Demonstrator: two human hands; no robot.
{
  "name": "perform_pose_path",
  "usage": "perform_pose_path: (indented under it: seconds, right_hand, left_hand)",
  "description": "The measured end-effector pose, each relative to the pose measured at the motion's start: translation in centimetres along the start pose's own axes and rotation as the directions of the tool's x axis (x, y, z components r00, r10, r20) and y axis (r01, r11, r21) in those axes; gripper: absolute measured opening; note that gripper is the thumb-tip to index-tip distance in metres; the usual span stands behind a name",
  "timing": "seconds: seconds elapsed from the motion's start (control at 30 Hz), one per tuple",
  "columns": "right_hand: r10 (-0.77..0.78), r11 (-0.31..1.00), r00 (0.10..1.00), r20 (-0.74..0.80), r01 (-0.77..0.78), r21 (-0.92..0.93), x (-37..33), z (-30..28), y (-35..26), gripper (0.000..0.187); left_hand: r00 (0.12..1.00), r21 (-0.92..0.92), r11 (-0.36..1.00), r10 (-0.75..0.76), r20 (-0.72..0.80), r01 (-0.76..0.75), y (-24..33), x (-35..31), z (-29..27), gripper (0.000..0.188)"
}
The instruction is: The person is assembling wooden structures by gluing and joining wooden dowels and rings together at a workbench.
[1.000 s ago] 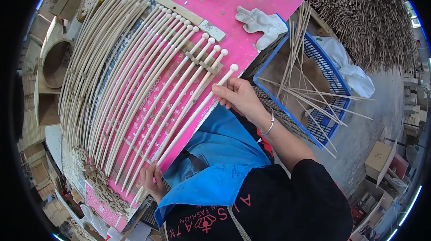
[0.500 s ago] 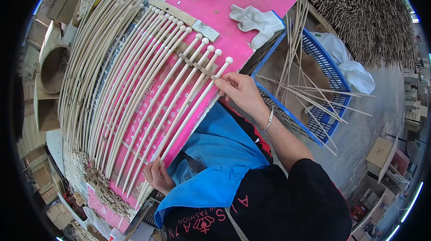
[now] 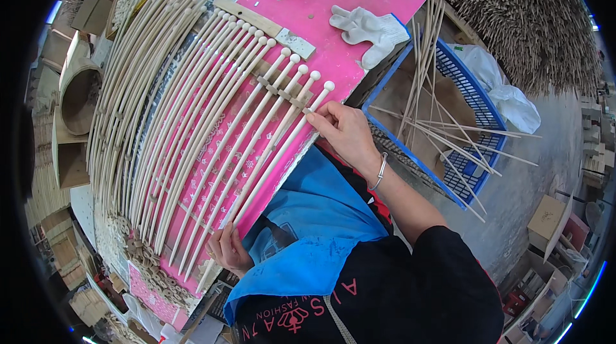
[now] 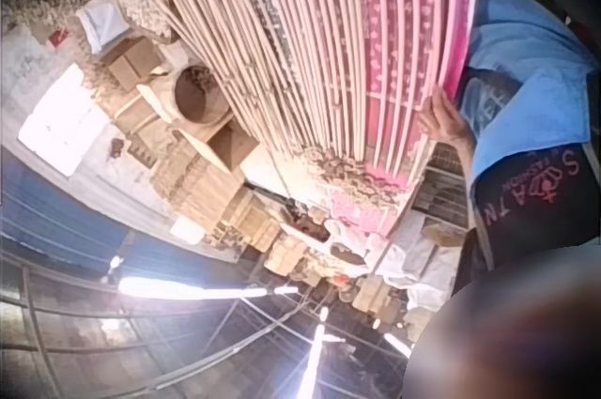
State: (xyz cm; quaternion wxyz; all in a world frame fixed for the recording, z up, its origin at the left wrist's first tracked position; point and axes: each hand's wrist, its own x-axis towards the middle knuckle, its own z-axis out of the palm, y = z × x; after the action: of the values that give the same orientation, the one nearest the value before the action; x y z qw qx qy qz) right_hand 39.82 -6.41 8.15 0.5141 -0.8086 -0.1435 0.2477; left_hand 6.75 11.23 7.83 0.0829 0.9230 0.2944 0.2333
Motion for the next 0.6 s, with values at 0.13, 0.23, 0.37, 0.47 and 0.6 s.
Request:
perform_pose_path:
  seconds: [0.13, 0.23, 0.37, 0.47, 0.6]
  right_hand:
    - [-0.006, 1.0, 1.0, -0.001, 0.006, -0.017, 0.2, 0.02, 0.11, 0.032]
    - [-0.013, 1.0, 1.0, -0.005, 0.013, -0.009, 0.22, 0.09, 0.21, 0.032]
    - [-0.035, 0.999, 0.999, -0.038, 0.034, -0.036, 0.21, 0.32, 0.22, 0.031]
    - [-0.039, 0.999, 0.997, -0.068, 0.037, -0.028, 0.17, 0.6, 0.11, 0.035]
    - [-0.062, 0.995, 0.994, -0.093, 0.054, -0.082, 0.15, 0.7, 0.03, 0.037]
  left_hand:
    - [1.0, -0.01, 1.0, -0.011, 0.002, 0.011, 0.12, 0.06, 0.08, 0.02]
    - [1.0, -0.006, 1.0, -0.021, 0.004, 0.021, 0.14, 0.12, 0.1, 0.02]
    - [1.0, 0.008, 1.0, 0.003, -0.018, -0.003, 0.16, 0.14, 0.2, 0.019]
    - [1.0, 0.024, 1.0, 0.002, -0.023, -0.002, 0.35, 0.06, 0.26, 0.018]
    - [1.0, 0.044, 0.999, 0.015, -0.007, -0.015, 0.75, -0.04, 0.29, 0.017]
